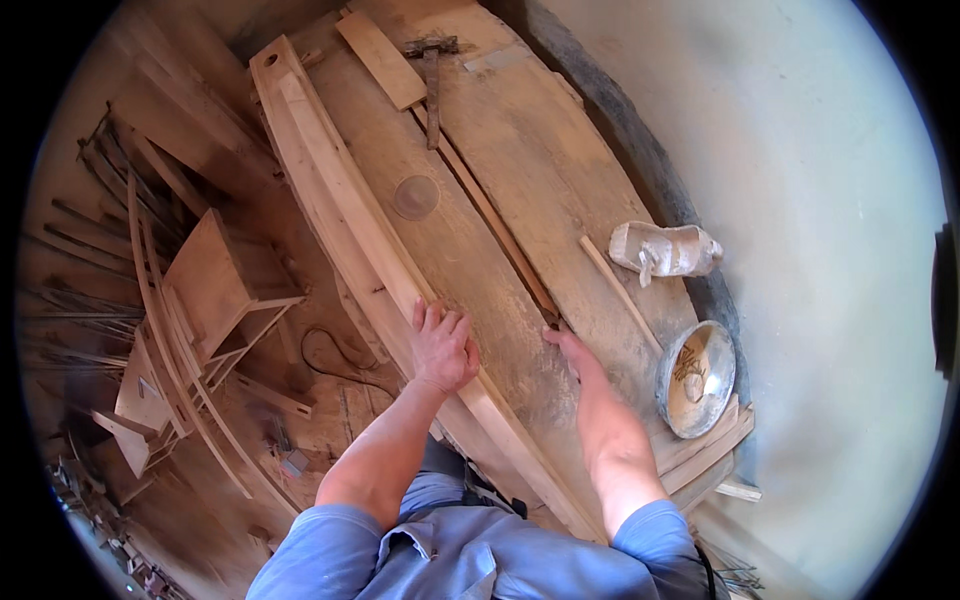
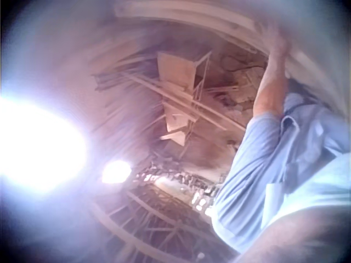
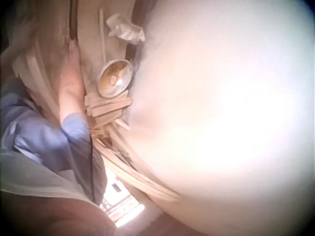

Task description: The person walks through a cluttered workshop and selects a long wooden plank. They apply glue to the plank using a brush and then use a nail gun to fasten it to another piece of wood on a workbench.

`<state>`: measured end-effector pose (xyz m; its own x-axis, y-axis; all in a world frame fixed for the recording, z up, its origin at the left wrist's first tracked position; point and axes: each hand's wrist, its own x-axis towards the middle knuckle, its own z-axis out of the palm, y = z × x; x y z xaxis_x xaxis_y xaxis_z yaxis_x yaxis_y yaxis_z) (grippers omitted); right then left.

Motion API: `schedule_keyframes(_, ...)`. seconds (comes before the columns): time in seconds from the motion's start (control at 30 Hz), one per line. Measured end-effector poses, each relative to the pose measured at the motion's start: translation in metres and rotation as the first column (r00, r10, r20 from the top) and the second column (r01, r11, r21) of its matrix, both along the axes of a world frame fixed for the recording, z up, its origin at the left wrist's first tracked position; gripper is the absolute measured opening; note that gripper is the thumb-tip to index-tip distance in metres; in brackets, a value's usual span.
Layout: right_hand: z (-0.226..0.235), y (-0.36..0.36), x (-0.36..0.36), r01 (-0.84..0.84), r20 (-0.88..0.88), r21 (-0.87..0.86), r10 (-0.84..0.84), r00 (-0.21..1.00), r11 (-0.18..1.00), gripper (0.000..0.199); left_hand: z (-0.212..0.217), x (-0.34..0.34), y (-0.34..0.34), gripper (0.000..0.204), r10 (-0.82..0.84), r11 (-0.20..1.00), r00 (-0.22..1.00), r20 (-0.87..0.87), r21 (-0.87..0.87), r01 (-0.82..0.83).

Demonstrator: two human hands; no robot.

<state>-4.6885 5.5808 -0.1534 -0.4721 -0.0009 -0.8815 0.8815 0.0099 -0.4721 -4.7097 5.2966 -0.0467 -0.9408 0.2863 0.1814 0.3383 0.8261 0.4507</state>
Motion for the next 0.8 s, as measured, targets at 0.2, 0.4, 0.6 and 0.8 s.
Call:
schedule_keyframes(0.2, 0.01, 0.002, 0.01, 0.006, -0.254, -0.119, -0.036, 0.967, 0.993, 0.089, -0.002, -0.002, -0.004, 0.039, -0.03, 0.999, 0.998, 0.052, 0.014, 0.029)
schedule_keyframes(0.4, 0.033, -0.011, 0.015, 0.319, -0.243, -0.117, -0.338, 0.909, 0.941, 0.082, -0.002, -0.003, -0.003, 0.038, -0.057, 0.998, 0.995, 0.079, 0.026, 0.055)
schedule_keyframes(0.6, 0.107, -0.064, 0.006, 0.448, -0.5, 0.025, -0.377, 0.78, 0.894, 0.054, 0.005, 0.0, -0.006, 0.044, -0.046, 0.998, 0.994, 0.102, 0.051, 0.041)
schedule_keyframes(0.8, 0.16, -0.113, -0.003, 0.665, -0.537, 0.064, -0.536, 0.651, 0.744, 0.045, 0.026, -0.029, 0.011, 0.063, 0.247, 0.897, 0.934, 0.259, 0.303, -0.322)
